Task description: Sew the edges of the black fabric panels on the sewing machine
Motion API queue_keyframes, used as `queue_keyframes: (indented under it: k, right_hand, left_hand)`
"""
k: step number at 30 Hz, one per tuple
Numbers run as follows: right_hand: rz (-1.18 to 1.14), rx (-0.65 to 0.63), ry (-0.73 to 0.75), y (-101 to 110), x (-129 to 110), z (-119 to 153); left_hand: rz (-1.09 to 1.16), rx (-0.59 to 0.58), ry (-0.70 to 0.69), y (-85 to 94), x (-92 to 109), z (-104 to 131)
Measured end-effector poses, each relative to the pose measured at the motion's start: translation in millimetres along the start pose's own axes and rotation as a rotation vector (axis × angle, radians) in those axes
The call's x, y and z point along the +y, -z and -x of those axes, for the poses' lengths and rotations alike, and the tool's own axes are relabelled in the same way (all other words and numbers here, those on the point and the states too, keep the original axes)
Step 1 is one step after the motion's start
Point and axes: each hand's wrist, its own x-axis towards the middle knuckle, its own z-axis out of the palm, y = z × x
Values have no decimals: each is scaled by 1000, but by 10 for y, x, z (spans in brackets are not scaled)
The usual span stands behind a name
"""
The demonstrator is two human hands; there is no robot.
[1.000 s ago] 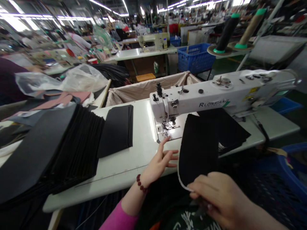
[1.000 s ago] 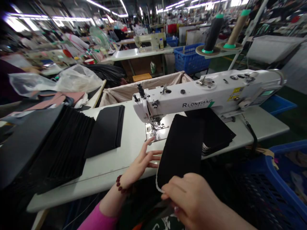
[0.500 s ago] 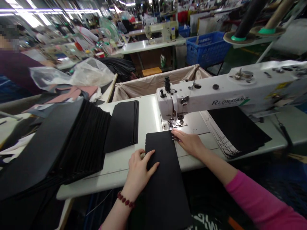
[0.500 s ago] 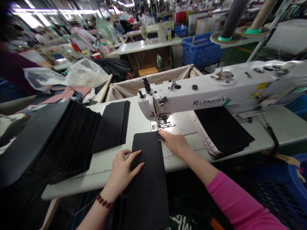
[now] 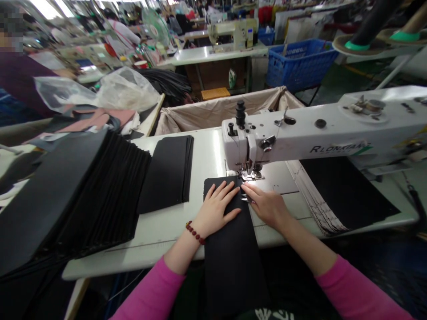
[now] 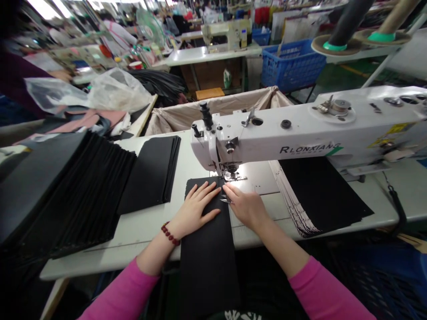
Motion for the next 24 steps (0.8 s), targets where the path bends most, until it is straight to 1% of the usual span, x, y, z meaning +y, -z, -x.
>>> queue_keyframes:
  k: [10,24]
  right_hand:
    - [-14,-4,11,-7,16,-6]
    - [79,-35,20,18,-15,-21]
  left_hand:
    - [14,5,35,-6,41,-1]
    - [48,4,7,-7,33,-23]
